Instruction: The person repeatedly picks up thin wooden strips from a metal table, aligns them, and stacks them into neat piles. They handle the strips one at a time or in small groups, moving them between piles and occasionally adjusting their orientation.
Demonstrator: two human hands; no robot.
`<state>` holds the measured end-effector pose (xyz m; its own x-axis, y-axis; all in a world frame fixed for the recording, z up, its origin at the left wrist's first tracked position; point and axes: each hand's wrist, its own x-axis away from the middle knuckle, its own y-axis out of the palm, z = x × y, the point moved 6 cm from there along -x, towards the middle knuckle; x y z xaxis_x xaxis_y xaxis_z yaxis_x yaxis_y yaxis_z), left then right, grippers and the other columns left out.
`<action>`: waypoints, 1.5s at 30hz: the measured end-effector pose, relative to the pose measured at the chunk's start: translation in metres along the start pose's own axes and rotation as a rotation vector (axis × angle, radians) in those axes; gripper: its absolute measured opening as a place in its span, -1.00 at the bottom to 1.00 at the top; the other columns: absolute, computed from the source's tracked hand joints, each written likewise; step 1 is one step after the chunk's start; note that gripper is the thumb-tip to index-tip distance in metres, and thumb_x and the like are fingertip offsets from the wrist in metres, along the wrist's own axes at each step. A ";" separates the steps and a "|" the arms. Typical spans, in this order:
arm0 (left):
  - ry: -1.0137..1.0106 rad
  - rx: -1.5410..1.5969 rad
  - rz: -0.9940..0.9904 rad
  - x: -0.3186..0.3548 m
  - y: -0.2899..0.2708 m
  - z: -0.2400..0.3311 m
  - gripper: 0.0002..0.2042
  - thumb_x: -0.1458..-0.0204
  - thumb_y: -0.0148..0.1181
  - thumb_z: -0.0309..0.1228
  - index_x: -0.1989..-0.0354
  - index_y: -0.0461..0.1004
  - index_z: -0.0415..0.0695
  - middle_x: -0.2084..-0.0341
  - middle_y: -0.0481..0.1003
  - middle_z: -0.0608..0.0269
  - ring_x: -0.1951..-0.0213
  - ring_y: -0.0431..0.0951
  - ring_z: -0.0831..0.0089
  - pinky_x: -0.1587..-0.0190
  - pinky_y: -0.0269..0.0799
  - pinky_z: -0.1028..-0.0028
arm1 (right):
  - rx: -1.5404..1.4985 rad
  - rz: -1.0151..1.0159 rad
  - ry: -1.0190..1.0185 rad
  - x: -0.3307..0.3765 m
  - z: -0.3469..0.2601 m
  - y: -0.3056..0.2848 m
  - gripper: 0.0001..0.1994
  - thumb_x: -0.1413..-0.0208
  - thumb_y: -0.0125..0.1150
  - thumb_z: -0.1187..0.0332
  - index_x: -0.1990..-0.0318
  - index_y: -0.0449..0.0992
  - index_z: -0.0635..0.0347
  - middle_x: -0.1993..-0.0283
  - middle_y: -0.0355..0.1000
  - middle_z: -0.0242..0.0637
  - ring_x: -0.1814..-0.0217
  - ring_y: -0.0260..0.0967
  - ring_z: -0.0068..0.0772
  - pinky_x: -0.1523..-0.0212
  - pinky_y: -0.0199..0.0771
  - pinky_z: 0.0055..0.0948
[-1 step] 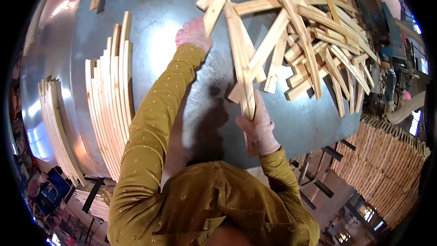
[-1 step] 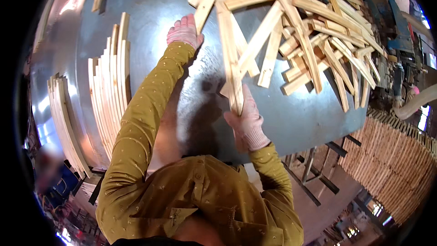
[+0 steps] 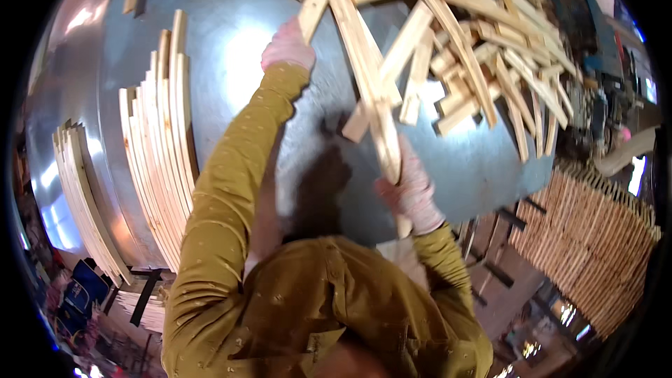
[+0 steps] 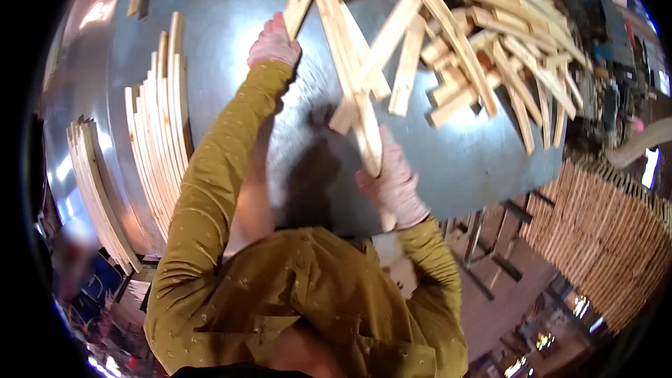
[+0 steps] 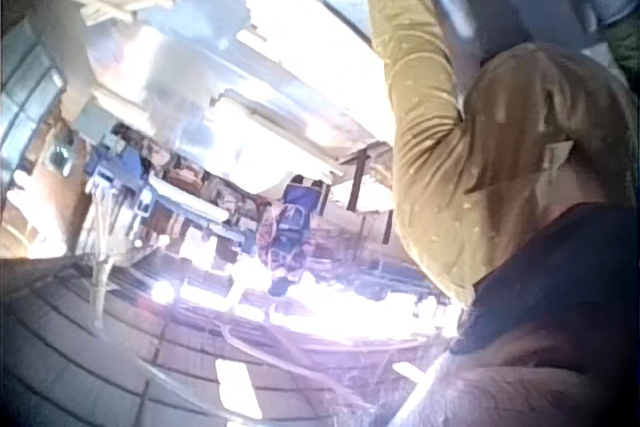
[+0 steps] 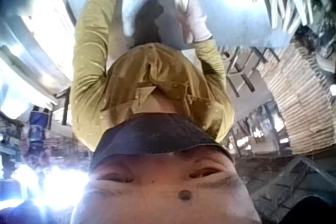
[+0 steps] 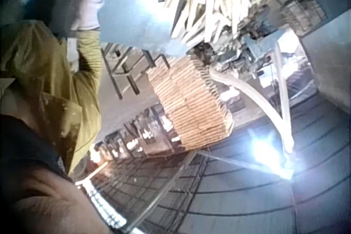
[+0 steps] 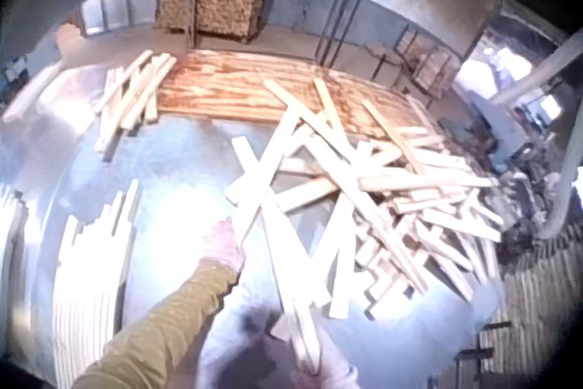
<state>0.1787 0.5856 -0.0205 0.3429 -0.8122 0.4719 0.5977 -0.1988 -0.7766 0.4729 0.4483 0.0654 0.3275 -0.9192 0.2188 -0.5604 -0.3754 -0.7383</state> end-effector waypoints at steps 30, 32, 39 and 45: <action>0.525 1.208 -0.508 0.219 0.086 0.132 -0.51 -0.11 0.30 -0.11 -0.02 0.42 -0.29 0.29 0.54 0.18 0.29 0.56 0.39 0.14 0.53 0.38 | -1.225 0.014 0.084 0.115 0.049 0.044 -0.54 -0.29 0.05 0.39 -0.31 0.26 0.29 -0.05 0.41 -0.33 -0.05 0.32 -0.53 -0.10 0.37 -0.49; 0.495 1.339 -0.489 0.210 0.058 0.136 -0.51 -0.16 0.22 -0.11 -0.06 0.40 -0.29 0.25 0.55 0.16 0.23 0.56 0.36 0.08 0.52 0.35 | -1.028 -0.122 0.058 0.118 0.058 0.039 -0.55 -0.30 0.06 0.39 -0.30 0.27 0.30 -0.04 0.42 -0.34 -0.05 0.32 -0.52 -0.10 0.37 -0.49; 0.296 1.589 -0.294 0.160 -0.006 0.100 -0.62 -0.18 0.25 -0.26 -0.06 0.49 -0.26 0.13 0.57 0.21 0.11 0.54 0.44 -0.02 0.46 0.45 | -1.206 -0.218 0.091 0.108 0.024 0.053 -0.65 -0.29 0.16 0.29 -0.13 0.40 0.28 0.16 0.44 -0.41 0.22 0.37 -0.69 0.18 0.45 -0.55; 0.035 1.648 0.223 0.142 -0.049 -0.013 -0.56 -0.19 0.17 -0.18 -0.11 0.42 -0.25 0.41 0.48 0.26 0.46 0.40 0.56 0.42 0.38 0.52 | -0.832 -0.328 -0.162 -0.015 -0.072 0.058 -0.73 -0.33 0.00 0.29 -0.05 0.43 0.25 0.27 0.47 -0.35 0.43 0.40 -0.64 0.43 0.47 -0.54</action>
<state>0.1890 0.4732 0.0793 0.5191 -0.7589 0.3930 0.6240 0.6508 0.4325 0.3808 0.4318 0.0654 0.6354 -0.7463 0.1981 -0.7677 -0.6382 0.0581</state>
